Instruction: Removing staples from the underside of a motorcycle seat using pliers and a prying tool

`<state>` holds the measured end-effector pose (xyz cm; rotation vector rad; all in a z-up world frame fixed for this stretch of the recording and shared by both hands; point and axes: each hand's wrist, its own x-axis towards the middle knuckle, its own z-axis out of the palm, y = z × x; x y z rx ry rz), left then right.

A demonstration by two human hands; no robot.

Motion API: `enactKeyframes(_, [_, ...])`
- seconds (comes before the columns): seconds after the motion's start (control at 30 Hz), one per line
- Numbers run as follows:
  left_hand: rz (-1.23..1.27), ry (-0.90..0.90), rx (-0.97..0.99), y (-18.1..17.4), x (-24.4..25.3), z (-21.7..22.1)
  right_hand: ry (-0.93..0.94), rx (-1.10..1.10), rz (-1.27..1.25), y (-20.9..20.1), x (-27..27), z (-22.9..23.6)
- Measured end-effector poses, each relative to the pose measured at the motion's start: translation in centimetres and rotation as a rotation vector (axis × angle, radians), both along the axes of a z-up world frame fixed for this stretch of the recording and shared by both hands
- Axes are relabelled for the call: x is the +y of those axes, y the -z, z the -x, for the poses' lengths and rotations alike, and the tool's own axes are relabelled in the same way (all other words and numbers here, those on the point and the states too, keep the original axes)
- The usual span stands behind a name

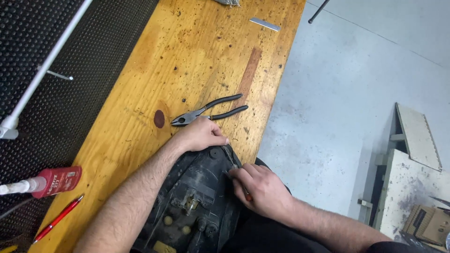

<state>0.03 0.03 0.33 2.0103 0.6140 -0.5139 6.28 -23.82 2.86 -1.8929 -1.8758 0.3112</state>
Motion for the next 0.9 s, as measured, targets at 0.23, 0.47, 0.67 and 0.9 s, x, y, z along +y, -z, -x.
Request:
enactKeyframes(0.23, [-0.024, 0.010, -0.067, 1.5, 0.2, 0.0, -0.049, -0.062, 0.021, 0.5, 0.3, -0.6])
enactKeyframes(0.47, [-0.018, 0.013, -0.015, 1.0, 0.2, -0.2, -0.057, -0.123, 0.012, 0.5, 0.2, -0.2])
enactKeyframes(0.67, [-0.001, 0.003, -0.020, 0.8, 0.2, -0.1, -0.040, -0.106, -0.008, 0.6, 0.1, 0.0])
enactKeyframes(0.9, [0.000, 0.004, -0.029, 1.1, 0.2, -0.2, 0.016, -0.058, -0.013, 0.3, 0.4, 0.4])
